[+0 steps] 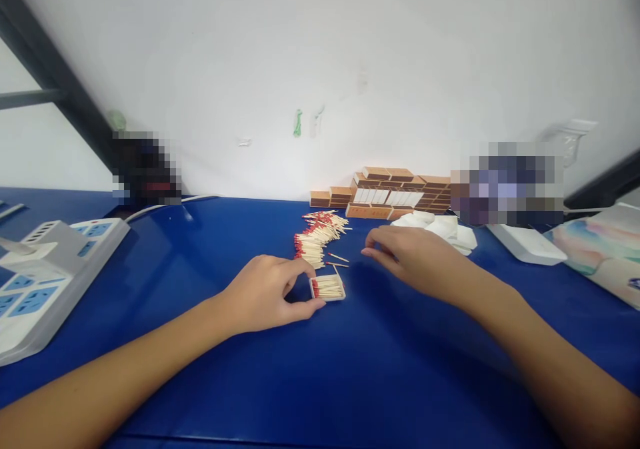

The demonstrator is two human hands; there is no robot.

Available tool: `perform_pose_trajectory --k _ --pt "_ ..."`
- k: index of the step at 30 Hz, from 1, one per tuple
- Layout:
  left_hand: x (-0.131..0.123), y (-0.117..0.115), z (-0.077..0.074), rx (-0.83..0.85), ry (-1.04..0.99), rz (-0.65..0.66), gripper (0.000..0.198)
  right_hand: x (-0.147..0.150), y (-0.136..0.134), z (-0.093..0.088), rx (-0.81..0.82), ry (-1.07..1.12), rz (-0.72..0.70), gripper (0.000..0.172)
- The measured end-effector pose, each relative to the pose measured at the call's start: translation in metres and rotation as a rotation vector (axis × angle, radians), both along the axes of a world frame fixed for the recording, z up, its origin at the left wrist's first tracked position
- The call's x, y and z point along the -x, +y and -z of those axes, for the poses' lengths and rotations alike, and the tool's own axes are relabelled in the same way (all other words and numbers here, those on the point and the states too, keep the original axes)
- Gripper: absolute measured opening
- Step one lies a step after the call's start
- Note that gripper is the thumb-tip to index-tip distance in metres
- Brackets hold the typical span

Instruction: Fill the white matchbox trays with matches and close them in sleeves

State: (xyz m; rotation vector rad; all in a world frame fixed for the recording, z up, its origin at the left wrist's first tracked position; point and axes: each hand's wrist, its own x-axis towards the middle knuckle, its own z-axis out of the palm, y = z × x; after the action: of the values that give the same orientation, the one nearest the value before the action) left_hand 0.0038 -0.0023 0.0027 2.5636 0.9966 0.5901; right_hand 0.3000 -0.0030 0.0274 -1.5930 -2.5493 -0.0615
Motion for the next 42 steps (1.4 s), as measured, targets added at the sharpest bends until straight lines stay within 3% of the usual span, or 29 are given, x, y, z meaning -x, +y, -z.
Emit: perform_pose_trajectory --k 9,14,22,28,34,38,42 --pt "-0.001 0.0 -0.002 0.01 0.084 0.024 0.029 0.021 -0.008 0.0 0.155 0.183 -0.117 0.011" --pt "-0.001 -0.001 -0.001 0.009 -0.008 0.03 0.028 0.031 -0.009 0.006 0.274 0.223 -0.228 0.023" --pt "-0.001 -0.001 -0.004 0.016 0.066 0.043 0.027 0.025 -0.01 0.003 0.345 0.177 -0.128 0.016" --pt "-0.001 -0.002 0.001 0.006 0.096 0.029 0.028 0.037 -0.023 -0.001 0.22 0.339 -0.115 0.013" --pt "-0.001 -0.001 0.002 -0.021 0.068 0.039 0.027 0.051 -0.031 0.005 0.191 0.266 -0.173 0.012" --pt "-0.001 -0.003 0.002 -0.073 -0.032 0.021 0.031 0.029 -0.012 0.004 0.08 0.229 -0.068 0.016" --pt "-0.001 -0.004 0.002 -0.029 0.019 0.056 0.028 -0.008 0.014 0.002 -0.021 0.088 0.131 0.018"
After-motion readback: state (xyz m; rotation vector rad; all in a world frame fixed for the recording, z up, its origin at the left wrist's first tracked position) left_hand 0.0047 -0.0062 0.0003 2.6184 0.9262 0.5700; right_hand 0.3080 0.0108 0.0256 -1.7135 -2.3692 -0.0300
